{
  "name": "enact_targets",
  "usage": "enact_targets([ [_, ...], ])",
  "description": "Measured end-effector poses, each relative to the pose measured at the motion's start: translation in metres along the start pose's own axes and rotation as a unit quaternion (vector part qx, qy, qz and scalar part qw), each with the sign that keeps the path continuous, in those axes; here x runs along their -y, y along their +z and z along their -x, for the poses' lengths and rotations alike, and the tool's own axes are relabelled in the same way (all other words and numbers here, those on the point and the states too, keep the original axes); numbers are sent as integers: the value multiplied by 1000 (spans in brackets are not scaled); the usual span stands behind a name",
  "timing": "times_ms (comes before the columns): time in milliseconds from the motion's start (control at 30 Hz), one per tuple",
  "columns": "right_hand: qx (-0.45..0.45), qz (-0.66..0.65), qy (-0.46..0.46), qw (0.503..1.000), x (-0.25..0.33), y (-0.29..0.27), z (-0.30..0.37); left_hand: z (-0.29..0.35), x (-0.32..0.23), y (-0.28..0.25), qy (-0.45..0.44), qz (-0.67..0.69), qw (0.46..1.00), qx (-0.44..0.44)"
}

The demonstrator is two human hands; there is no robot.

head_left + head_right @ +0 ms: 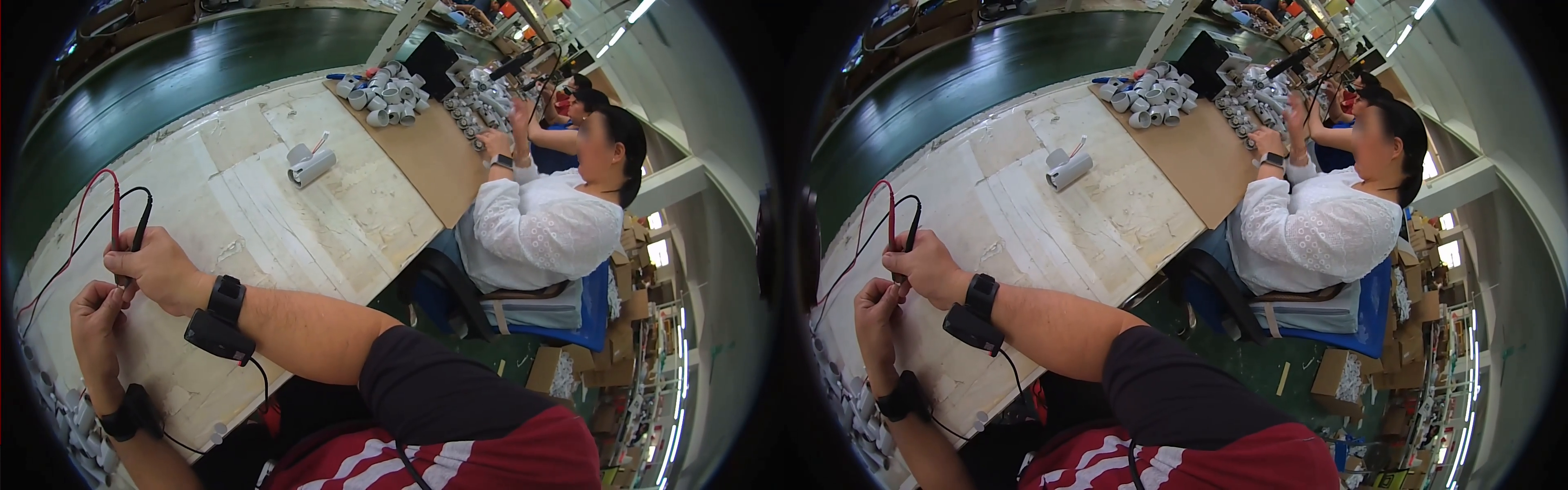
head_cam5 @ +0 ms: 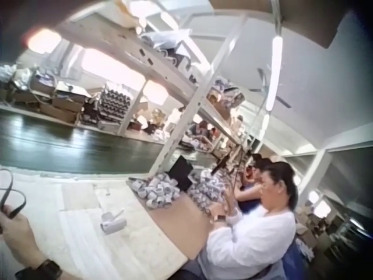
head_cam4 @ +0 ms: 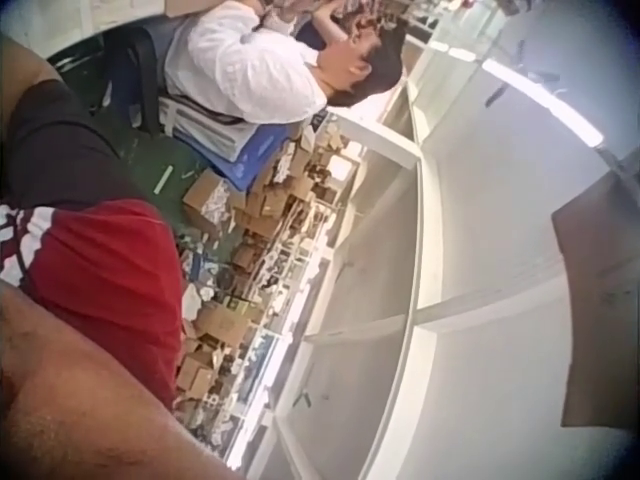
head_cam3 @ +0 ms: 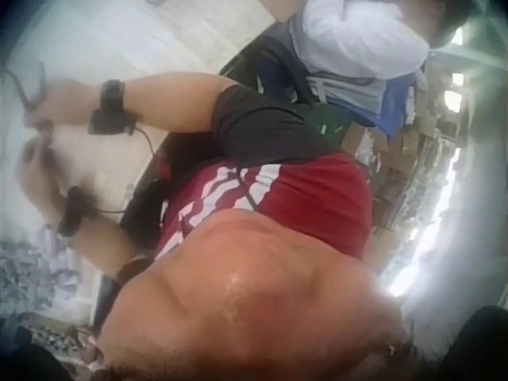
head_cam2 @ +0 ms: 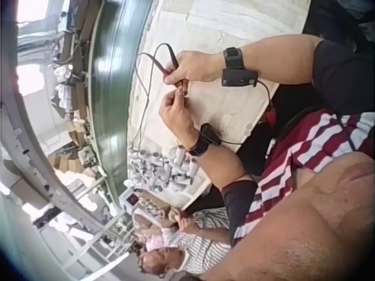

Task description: The person picks up a plastic housing, touches a multimeter probe to the internal components, and sets it aside. This process is repeated with several more housings before the person moves them into a pile on the table.

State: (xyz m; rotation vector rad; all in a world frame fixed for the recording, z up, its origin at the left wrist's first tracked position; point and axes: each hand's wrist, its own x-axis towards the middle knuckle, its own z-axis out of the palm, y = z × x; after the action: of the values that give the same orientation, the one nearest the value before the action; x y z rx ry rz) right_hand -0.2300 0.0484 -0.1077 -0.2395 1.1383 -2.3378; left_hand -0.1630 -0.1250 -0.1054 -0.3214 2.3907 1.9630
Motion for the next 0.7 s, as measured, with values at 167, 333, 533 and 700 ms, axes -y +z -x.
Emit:
enact_targets([
  [167,10,28,-23,999,-1,-1,-3,1,0,0,3,3,1000,-3],
  [333,12,23,-32,999,-5,-2,-5,2,-8,2,4,19,1000,3],
  [533,19,10,-39,999,-9,1,-5,4,-6,-1,8,17,1000,12],
  [700,21,-5,-10,1000,1,-1,-4,5,-2,3,53,26,998,8],
])
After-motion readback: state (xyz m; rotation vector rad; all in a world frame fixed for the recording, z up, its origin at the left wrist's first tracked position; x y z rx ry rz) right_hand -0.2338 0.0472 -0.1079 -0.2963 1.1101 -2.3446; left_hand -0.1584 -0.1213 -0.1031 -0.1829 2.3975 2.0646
